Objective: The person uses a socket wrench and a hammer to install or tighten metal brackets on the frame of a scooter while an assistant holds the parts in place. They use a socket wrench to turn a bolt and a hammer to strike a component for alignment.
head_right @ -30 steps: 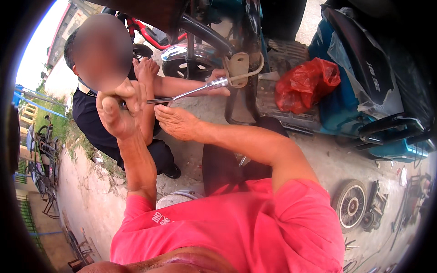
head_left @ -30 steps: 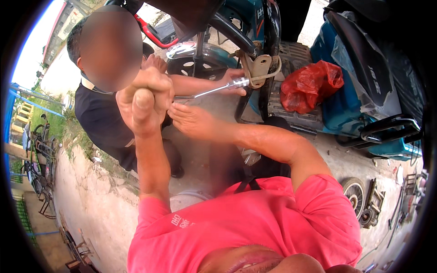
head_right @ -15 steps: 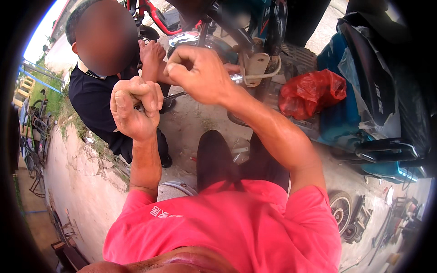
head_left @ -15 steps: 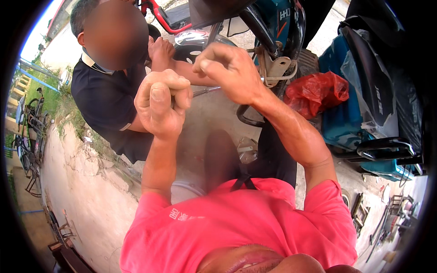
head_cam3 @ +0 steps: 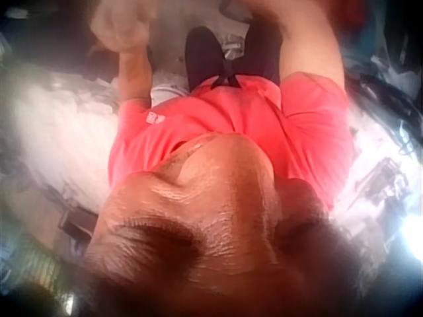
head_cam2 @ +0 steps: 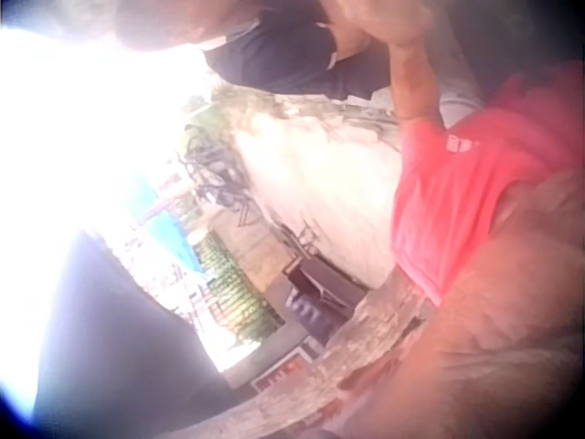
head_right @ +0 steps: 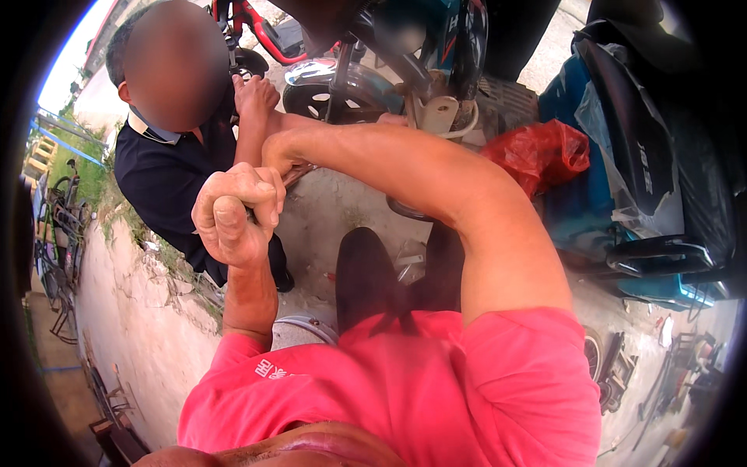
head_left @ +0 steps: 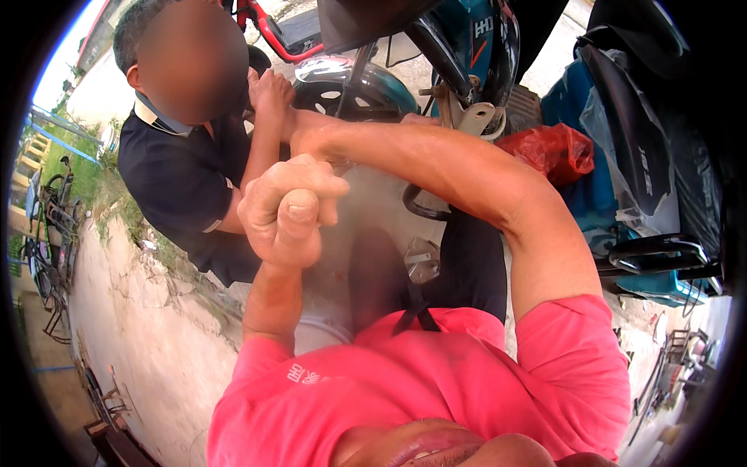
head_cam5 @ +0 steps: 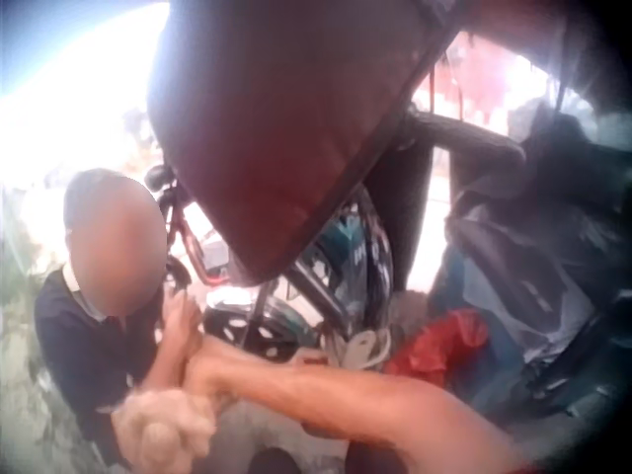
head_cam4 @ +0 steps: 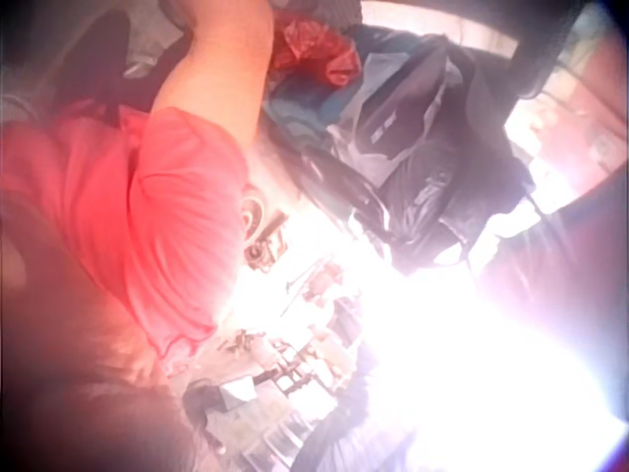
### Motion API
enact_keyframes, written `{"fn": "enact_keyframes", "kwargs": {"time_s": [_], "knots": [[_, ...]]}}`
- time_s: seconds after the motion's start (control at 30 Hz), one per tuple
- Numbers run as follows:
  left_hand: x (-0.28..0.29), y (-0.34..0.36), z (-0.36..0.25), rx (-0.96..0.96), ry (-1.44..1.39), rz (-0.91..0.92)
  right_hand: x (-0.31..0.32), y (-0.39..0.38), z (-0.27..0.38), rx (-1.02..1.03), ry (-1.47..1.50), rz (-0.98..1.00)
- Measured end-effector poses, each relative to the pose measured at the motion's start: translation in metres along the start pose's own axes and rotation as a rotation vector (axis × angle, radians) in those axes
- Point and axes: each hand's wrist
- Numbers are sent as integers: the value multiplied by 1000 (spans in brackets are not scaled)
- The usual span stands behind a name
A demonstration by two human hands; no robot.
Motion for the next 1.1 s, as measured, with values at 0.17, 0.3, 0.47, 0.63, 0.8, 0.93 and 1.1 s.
{"fn": "enact_keyframes", "kwargs": {"time_s": [0.17,0.3,0.47,0.63,0.8,0.93,1.1], "knots": [[-4,-28,-8,-68,298,182,-7,-14,-10,-200,78,-247],[5,-93,6,-49,771,125,8,-50,-6,-488,1258,-775],[29,-118,44,569,49,-313,26,-105,18,-155,1478,-1223],[52,-127,124,579,-436,-592,-2,-151,79,131,1196,-1287],[124,-70,205,709,-606,-684,-72,-158,130,200,969,-1247],[73,42,142,513,-386,-559,-150,-107,122,94,491,-1284],[48,60,57,162,-389,51,-162,-79,92,-102,195,-1134]]}}
Point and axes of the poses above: each hand's wrist, its own y-axis towards the middle knuckle, its own x-axis out of the back of the hand, z = x × y, and after that the axes turned 11 degrees about -x, right-handed
